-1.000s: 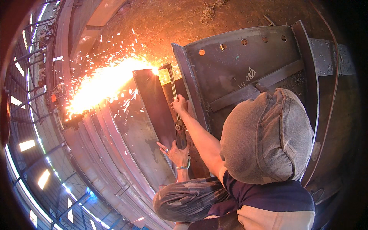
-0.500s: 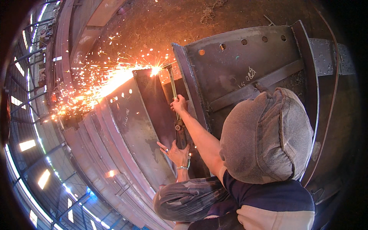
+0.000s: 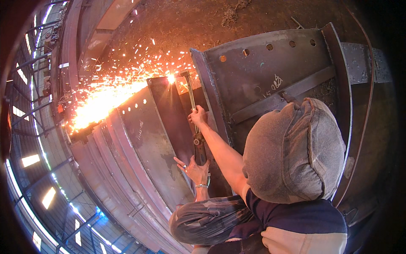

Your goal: The person uses a cutting torch to cut through large curved metal plates. They move the torch along the edges of the plates, creating sparks as the metal is severed.

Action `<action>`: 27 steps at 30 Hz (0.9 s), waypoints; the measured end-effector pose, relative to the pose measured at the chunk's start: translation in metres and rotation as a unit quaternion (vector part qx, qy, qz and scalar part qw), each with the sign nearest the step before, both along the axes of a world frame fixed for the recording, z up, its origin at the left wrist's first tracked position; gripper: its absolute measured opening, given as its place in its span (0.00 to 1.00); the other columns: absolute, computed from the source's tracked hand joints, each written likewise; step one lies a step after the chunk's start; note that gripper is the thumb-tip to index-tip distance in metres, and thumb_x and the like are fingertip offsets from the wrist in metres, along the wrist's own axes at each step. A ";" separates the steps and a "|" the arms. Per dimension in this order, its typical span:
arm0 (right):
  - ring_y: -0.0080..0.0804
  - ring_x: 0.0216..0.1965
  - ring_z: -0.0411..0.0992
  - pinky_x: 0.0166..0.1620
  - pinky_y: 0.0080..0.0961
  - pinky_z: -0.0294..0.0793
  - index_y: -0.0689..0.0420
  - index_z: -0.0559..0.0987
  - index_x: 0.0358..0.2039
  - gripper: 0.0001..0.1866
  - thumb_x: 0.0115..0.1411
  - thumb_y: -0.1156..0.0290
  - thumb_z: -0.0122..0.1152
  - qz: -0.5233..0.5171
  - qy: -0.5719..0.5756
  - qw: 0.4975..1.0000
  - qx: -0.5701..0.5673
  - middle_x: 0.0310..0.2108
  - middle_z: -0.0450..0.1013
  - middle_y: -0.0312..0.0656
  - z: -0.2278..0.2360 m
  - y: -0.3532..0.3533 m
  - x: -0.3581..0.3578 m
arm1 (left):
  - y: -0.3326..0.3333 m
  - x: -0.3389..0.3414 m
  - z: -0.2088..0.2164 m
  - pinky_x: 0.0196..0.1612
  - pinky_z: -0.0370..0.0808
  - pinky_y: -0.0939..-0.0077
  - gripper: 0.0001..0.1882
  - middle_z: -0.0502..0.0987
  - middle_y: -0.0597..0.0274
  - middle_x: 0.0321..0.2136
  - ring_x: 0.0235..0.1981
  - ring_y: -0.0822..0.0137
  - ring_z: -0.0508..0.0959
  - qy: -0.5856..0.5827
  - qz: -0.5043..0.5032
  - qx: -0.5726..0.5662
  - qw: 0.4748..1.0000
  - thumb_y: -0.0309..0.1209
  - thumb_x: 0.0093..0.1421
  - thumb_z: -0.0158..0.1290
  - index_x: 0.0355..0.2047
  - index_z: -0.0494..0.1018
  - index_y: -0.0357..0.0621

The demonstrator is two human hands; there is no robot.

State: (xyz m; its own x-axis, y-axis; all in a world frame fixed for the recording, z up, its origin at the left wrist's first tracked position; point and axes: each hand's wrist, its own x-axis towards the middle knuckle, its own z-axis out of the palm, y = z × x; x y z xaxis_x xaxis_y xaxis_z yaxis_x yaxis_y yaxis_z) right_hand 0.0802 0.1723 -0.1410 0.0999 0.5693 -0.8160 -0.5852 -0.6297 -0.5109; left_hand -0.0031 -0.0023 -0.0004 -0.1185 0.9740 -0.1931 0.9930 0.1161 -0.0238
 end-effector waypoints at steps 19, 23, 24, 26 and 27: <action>0.28 0.20 0.76 0.22 0.26 0.75 0.59 0.74 0.39 0.08 0.70 0.70 0.47 -0.004 0.010 0.999 0.031 0.23 0.78 0.42 0.001 -0.001 0.000 | 0.000 0.001 0.002 0.73 0.43 0.48 0.38 0.54 0.13 0.61 0.74 0.42 0.37 -0.001 -0.009 0.008 1.000 0.46 0.34 0.74 0.44 0.78 0.35; 0.28 0.20 0.76 0.23 0.25 0.75 0.59 0.74 0.40 0.09 0.71 0.69 0.47 0.000 0.023 0.999 0.022 0.24 0.78 0.42 -0.002 0.000 -0.002 | -0.001 0.000 0.004 0.73 0.43 0.48 0.38 0.55 0.13 0.61 0.74 0.42 0.37 0.001 -0.008 0.008 1.000 0.46 0.34 0.74 0.44 0.78 0.35; 0.28 0.21 0.77 0.23 0.26 0.75 0.59 0.74 0.40 0.09 0.71 0.69 0.47 0.006 0.024 1.000 0.009 0.24 0.78 0.42 -0.002 0.000 -0.002 | -0.001 0.001 0.004 0.73 0.43 0.48 0.38 0.55 0.13 0.61 0.74 0.42 0.37 0.001 -0.009 0.007 1.000 0.45 0.34 0.74 0.44 0.78 0.35; 0.28 0.21 0.77 0.23 0.26 0.75 0.59 0.74 0.40 0.09 0.70 0.69 0.47 0.000 0.032 0.999 0.018 0.24 0.78 0.42 -0.001 0.000 -0.002 | -0.002 0.000 0.005 0.73 0.43 0.48 0.38 0.56 0.13 0.60 0.74 0.42 0.37 0.003 -0.008 0.007 1.000 0.45 0.34 0.74 0.44 0.78 0.35; 0.28 0.21 0.77 0.23 0.26 0.75 0.60 0.74 0.40 0.09 0.70 0.70 0.47 0.006 0.029 1.000 0.003 0.24 0.78 0.42 -0.001 0.000 -0.002 | -0.001 0.000 0.005 0.73 0.43 0.48 0.38 0.56 0.13 0.60 0.74 0.42 0.37 0.003 -0.008 0.007 1.000 0.45 0.34 0.74 0.44 0.78 0.35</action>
